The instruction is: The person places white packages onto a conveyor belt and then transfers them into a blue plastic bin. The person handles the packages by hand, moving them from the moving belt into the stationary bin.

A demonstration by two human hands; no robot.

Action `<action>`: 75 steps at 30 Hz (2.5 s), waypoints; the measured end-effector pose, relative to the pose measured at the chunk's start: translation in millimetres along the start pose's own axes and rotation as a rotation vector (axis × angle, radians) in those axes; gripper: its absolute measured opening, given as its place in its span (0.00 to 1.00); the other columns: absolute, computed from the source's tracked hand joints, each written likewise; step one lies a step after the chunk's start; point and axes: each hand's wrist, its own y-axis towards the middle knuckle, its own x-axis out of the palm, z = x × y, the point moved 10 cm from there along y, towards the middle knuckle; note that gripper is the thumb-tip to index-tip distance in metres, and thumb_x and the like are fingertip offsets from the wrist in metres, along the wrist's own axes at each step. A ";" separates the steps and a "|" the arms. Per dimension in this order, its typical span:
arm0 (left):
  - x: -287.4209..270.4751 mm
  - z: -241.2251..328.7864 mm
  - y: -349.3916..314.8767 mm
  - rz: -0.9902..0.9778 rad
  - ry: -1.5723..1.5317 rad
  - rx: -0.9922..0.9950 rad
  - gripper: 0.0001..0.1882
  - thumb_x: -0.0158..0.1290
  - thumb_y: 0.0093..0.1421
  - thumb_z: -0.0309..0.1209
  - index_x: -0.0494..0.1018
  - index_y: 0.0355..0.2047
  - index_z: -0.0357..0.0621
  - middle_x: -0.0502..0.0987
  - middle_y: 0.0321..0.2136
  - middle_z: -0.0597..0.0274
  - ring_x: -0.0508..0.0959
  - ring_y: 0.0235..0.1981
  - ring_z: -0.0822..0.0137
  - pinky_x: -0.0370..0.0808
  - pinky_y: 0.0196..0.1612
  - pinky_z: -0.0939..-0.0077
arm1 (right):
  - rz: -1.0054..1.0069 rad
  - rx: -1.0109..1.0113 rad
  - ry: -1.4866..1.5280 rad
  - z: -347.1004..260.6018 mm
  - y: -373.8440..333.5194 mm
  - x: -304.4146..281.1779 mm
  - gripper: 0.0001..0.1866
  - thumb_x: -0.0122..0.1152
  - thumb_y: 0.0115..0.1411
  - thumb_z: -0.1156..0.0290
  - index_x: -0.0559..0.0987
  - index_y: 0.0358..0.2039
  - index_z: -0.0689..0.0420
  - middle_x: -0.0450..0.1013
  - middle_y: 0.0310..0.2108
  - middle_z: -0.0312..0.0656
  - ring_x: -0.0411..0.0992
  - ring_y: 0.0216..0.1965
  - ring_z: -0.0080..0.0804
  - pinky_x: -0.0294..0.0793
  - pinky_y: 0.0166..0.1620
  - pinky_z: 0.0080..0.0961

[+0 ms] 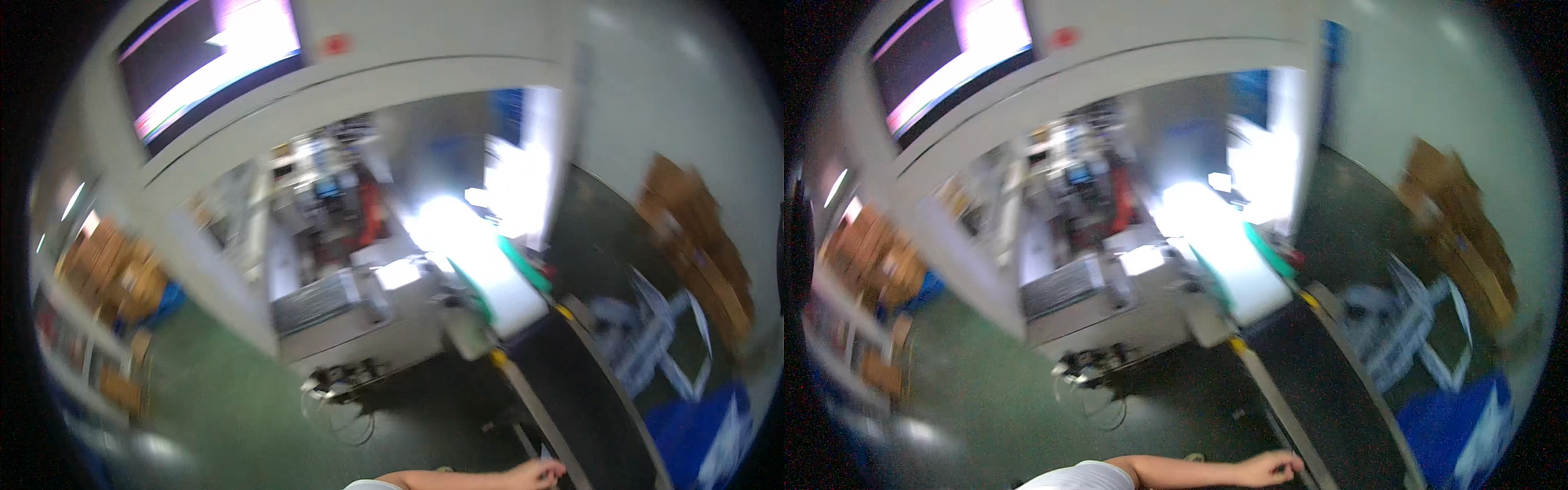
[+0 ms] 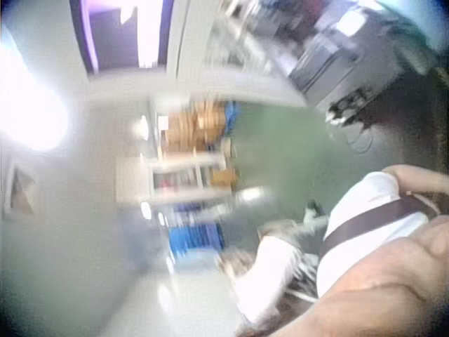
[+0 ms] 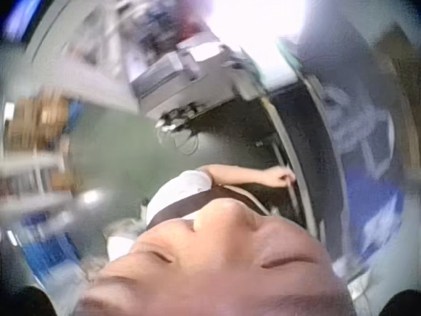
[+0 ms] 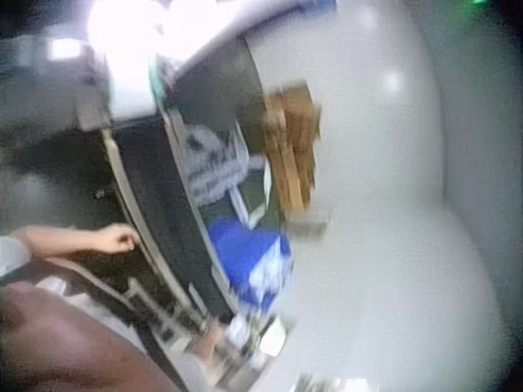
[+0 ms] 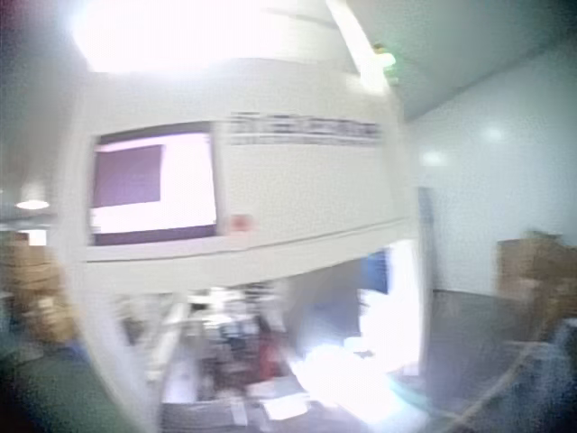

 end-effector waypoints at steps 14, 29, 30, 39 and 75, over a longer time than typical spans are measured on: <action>262.8 77.7 139.3 -0.298 0.803 0.546 0.38 0.63 0.43 0.42 0.62 0.54 0.44 0.55 0.56 0.42 0.54 0.58 0.43 0.55 0.57 0.53 | 0.239 0.186 0.068 208.0 -89.2 -46.6 0.31 0.62 0.47 0.67 0.64 0.53 0.54 0.57 0.55 0.52 0.52 0.58 0.53 0.52 0.59 0.43; 320.7 49.1 179.7 -0.510 -0.282 -0.946 0.36 0.54 0.47 0.38 0.59 0.55 0.35 0.69 0.48 0.46 0.71 0.48 0.51 0.65 0.53 0.57 | 0.105 0.441 0.075 333.9 65.7 -42.8 0.40 0.65 0.44 0.58 0.59 0.58 0.50 0.40 0.62 0.59 0.37 0.62 0.60 0.49 0.57 0.59; 317.2 48.8 189.5 -0.519 -0.437 -0.928 0.34 0.51 0.50 0.41 0.59 0.55 0.35 0.69 0.48 0.46 0.71 0.48 0.52 0.66 0.53 0.58 | 0.061 0.527 0.065 333.3 76.6 -45.4 0.43 0.66 0.43 0.56 0.57 0.59 0.46 0.36 0.63 0.59 0.33 0.63 0.60 0.48 0.54 0.66; 482.7 130.3 399.8 -0.748 -1.099 -0.477 0.37 0.43 0.56 0.54 0.54 0.59 0.43 0.60 0.56 0.50 0.61 0.57 0.50 0.58 0.57 0.50 | -0.335 0.577 -0.031 258.5 107.7 -21.4 0.50 0.72 0.36 0.51 0.53 0.59 0.25 0.24 0.64 0.53 0.22 0.61 0.68 0.52 0.49 0.73; 653.6 41.8 261.2 -0.762 0.963 0.717 0.53 0.61 0.36 0.58 0.55 0.59 0.48 0.49 0.57 0.34 0.53 0.56 0.36 0.51 0.57 0.46 | 0.109 0.910 0.175 402.1 -182.3 -18.5 0.35 0.58 0.50 0.53 0.62 0.55 0.55 0.59 0.54 0.54 0.55 0.56 0.50 0.54 0.57 0.40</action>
